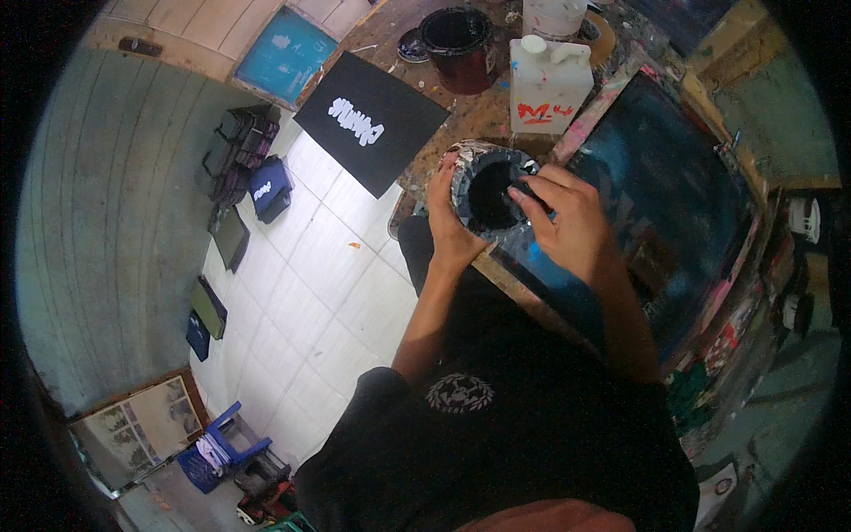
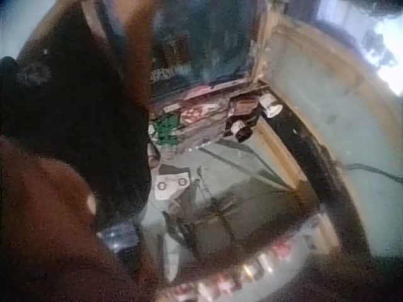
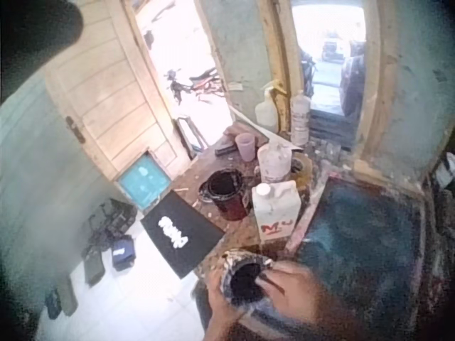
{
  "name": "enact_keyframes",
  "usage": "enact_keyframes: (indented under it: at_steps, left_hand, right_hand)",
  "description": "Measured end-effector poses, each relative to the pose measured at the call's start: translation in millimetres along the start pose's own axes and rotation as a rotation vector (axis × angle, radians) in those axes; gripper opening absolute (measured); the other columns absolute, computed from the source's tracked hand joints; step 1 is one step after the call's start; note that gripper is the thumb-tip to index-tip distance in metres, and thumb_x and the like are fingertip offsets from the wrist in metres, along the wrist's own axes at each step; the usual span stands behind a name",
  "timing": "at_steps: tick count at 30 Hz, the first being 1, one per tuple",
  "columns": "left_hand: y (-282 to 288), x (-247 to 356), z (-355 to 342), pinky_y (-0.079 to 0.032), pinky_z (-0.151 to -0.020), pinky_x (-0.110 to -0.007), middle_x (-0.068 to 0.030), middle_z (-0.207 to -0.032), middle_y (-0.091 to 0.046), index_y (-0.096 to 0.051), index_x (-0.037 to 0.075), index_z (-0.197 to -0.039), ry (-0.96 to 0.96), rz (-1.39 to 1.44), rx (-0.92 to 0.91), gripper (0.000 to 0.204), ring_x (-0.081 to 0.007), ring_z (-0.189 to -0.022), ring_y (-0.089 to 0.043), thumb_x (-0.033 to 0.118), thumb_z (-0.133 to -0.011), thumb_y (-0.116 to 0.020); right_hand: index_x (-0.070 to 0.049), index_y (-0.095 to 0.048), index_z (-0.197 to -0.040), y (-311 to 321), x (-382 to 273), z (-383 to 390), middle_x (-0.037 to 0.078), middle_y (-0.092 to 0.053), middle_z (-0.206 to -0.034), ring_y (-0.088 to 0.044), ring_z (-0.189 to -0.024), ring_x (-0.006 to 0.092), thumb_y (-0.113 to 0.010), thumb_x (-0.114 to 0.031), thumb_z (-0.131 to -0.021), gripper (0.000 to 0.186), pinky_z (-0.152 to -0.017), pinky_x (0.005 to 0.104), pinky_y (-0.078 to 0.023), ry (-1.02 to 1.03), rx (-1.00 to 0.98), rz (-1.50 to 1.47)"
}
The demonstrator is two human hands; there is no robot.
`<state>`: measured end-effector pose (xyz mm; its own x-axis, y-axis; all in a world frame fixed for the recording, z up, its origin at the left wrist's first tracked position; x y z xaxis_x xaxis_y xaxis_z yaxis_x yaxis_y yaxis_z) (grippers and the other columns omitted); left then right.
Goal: The person mixes black ink in a small container using a stick, transfers additional ink from a larger tin to the container, and wipes the tools and edges with a cloth.
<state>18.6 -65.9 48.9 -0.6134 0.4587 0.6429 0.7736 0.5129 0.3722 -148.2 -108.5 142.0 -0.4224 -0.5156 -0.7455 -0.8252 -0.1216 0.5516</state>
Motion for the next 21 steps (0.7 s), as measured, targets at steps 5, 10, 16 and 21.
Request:
enact_keyframes:
  at_steps: [5,10,16,21]
  left_hand:
    - [-2,-3,3,-0.039,-0.115,-0.043,-0.0198,-0.146,-0.049,-0.039,0.003,-0.146,0.036,-0.04,-0.02,0.107,-0.0343,-0.135,-0.05,0.022,-0.058,-0.097]
    - [-2,-3,1,-0.039,-0.114,-0.043,-0.0197,-0.145,-0.05,-0.039,0.004,-0.146,0.057,-0.065,-0.034,0.107,-0.0343,-0.135,-0.05,0.022,-0.058,-0.097]
    - [-1,-1,-1,-0.039,-0.114,-0.043,-0.0191,-0.145,-0.049,-0.04,0.005,-0.144,0.031,-0.058,-0.026,0.106,-0.0343,-0.133,-0.051,0.023,-0.057,-0.097]
    - [-2,-4,1,-0.04,-0.113,-0.043,-0.0188,-0.145,-0.05,-0.039,0.006,-0.144,0.053,-0.039,-0.029,0.107,-0.0347,-0.133,-0.051,0.024,-0.057,-0.097]
  right_hand:
    - [0.003,-0.067,-0.095,4,-1,-1,0.019,-0.061,-0.087,-0.063,-0.08,0.04,-0.07,-0.008,-0.09,0.013,-0.07,0.0435,-0.051,-0.037,0.07,-0.004]
    - [0.002,-0.066,-0.09,3,1,-4,0.02,-0.061,-0.084,-0.062,-0.078,0.0416,-0.071,-0.009,-0.089,0.012,-0.068,0.0447,-0.05,-0.083,0.08,-0.063]
    - [0.002,-0.066,-0.089,4,5,0,0.021,-0.061,-0.083,-0.063,-0.078,0.0421,-0.07,-0.009,-0.09,0.012,-0.067,0.0461,-0.05,-0.134,0.087,-0.037]
    - [0.002,-0.068,-0.091,-1,1,-1,0.02,-0.062,-0.084,-0.063,-0.077,0.0418,-0.07,-0.009,-0.09,0.011,-0.067,0.0458,-0.05,-0.133,0.009,-0.089]
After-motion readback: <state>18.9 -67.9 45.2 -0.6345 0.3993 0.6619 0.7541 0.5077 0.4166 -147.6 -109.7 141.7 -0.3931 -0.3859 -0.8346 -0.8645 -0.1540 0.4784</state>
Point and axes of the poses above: each hand's wrist, its own z-axis away from the middle knuckle, its own y-axis out of the back of the hand, x = y × z, the point moved 9 cm from there along -z, towards the middle knuckle
